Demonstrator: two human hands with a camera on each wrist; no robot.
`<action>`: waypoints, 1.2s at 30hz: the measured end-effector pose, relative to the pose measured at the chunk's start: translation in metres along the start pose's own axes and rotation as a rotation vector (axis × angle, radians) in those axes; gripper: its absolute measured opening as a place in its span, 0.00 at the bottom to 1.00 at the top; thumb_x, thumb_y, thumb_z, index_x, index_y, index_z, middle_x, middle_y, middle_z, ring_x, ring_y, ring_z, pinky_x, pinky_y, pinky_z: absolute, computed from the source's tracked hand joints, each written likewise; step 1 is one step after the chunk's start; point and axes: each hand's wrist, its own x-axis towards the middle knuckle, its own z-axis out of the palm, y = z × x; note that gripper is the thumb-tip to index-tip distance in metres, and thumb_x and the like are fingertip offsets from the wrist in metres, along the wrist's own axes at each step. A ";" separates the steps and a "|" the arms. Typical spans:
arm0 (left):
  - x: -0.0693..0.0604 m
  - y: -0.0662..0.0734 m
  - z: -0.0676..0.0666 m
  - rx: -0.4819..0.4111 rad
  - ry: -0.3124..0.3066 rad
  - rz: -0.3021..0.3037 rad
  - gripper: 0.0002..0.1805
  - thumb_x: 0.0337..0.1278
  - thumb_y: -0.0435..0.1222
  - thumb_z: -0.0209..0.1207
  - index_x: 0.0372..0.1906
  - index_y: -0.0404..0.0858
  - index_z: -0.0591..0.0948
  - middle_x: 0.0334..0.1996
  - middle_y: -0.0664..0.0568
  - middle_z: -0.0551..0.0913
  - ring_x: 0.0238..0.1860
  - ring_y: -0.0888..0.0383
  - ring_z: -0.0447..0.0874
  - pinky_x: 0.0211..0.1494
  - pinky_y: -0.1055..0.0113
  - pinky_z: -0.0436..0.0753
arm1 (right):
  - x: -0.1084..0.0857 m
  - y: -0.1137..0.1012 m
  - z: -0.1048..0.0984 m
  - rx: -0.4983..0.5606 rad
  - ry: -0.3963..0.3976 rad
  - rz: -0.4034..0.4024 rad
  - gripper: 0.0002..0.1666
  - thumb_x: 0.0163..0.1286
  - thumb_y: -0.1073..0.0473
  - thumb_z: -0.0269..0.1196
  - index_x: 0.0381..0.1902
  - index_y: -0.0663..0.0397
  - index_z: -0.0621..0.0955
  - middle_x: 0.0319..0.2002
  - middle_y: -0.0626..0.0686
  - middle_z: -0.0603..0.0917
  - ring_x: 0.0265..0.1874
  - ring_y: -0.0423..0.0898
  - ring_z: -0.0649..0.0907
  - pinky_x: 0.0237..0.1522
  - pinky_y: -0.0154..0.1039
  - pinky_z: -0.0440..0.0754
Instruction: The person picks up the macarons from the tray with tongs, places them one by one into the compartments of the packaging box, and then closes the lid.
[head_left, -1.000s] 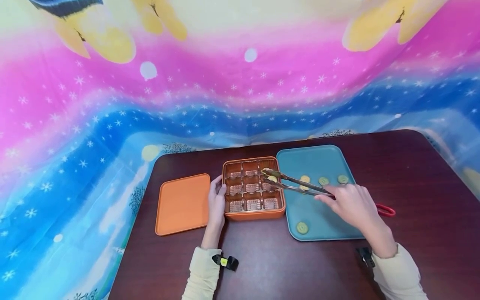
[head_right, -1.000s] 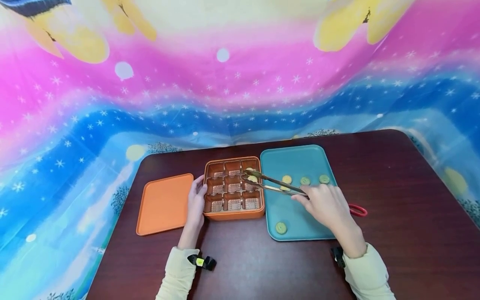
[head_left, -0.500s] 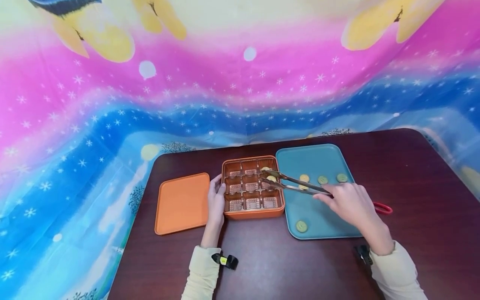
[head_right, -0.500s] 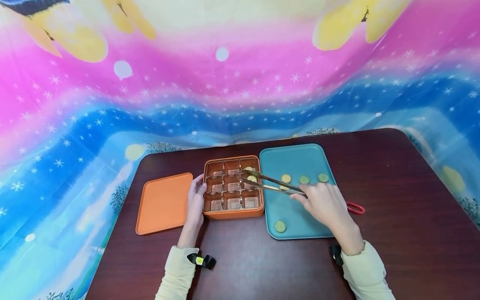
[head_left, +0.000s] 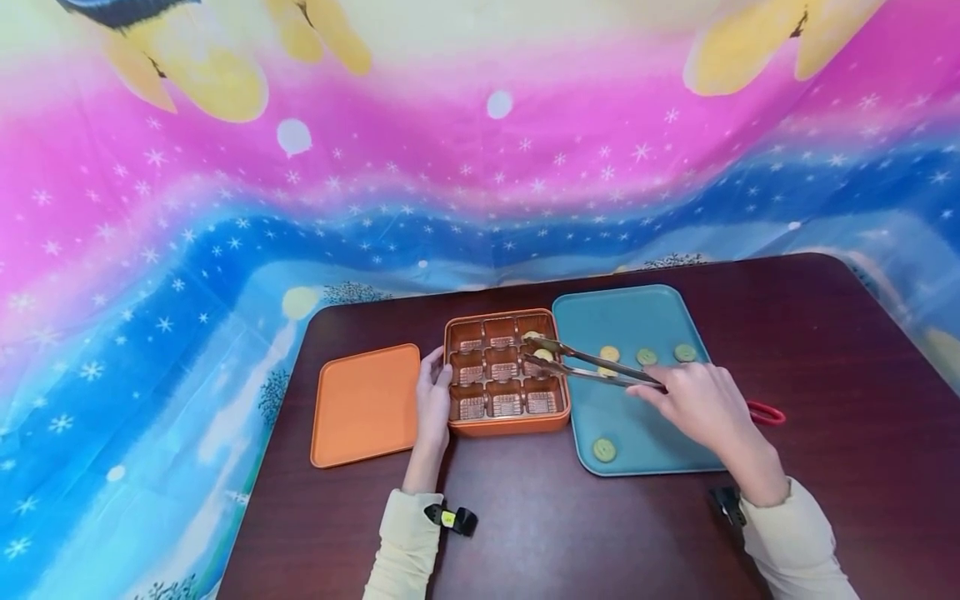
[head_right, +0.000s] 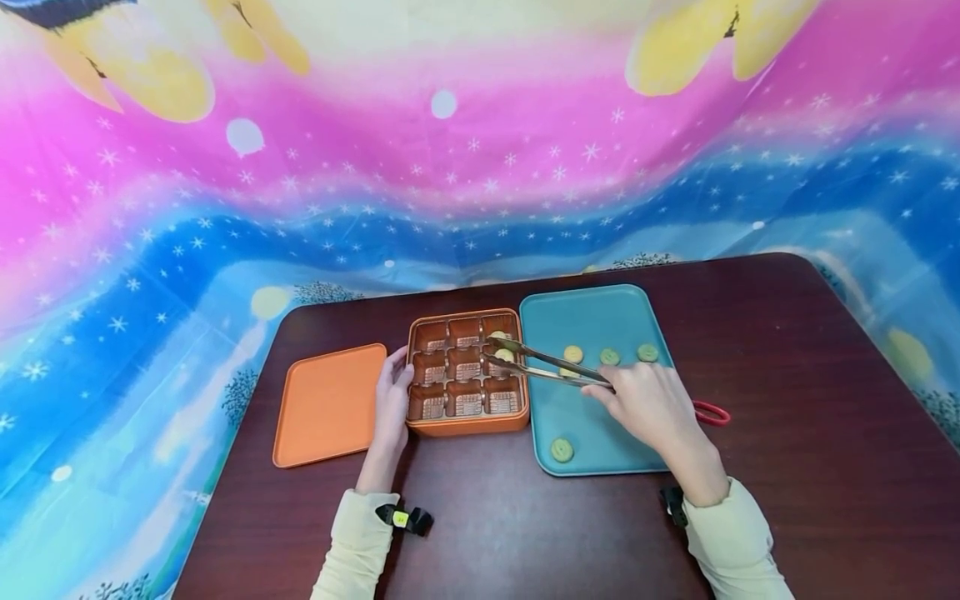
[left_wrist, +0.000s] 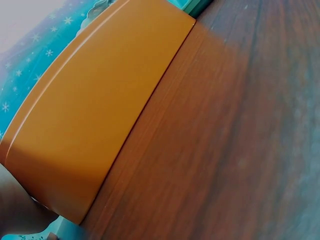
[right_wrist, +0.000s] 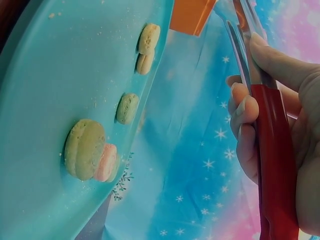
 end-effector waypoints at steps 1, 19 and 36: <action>0.001 -0.001 0.000 0.000 0.002 0.001 0.22 0.81 0.30 0.46 0.73 0.32 0.69 0.68 0.35 0.74 0.69 0.42 0.70 0.70 0.45 0.68 | 0.000 0.000 0.000 0.001 0.003 0.000 0.27 0.62 0.35 0.60 0.30 0.52 0.85 0.14 0.41 0.59 0.13 0.40 0.61 0.14 0.36 0.60; 0.003 0.001 0.001 0.005 0.002 -0.006 0.22 0.80 0.30 0.46 0.72 0.33 0.70 0.67 0.36 0.74 0.69 0.43 0.70 0.70 0.46 0.68 | 0.001 0.001 0.000 0.013 -0.001 0.005 0.28 0.62 0.34 0.57 0.29 0.52 0.85 0.14 0.41 0.59 0.13 0.40 0.60 0.15 0.36 0.60; 0.002 -0.001 0.001 -0.005 -0.008 0.005 0.22 0.81 0.30 0.45 0.73 0.32 0.69 0.68 0.35 0.74 0.69 0.42 0.70 0.71 0.44 0.68 | 0.000 0.003 0.001 0.011 -0.013 0.024 0.30 0.62 0.32 0.62 0.33 0.54 0.86 0.13 0.41 0.59 0.12 0.39 0.60 0.14 0.36 0.60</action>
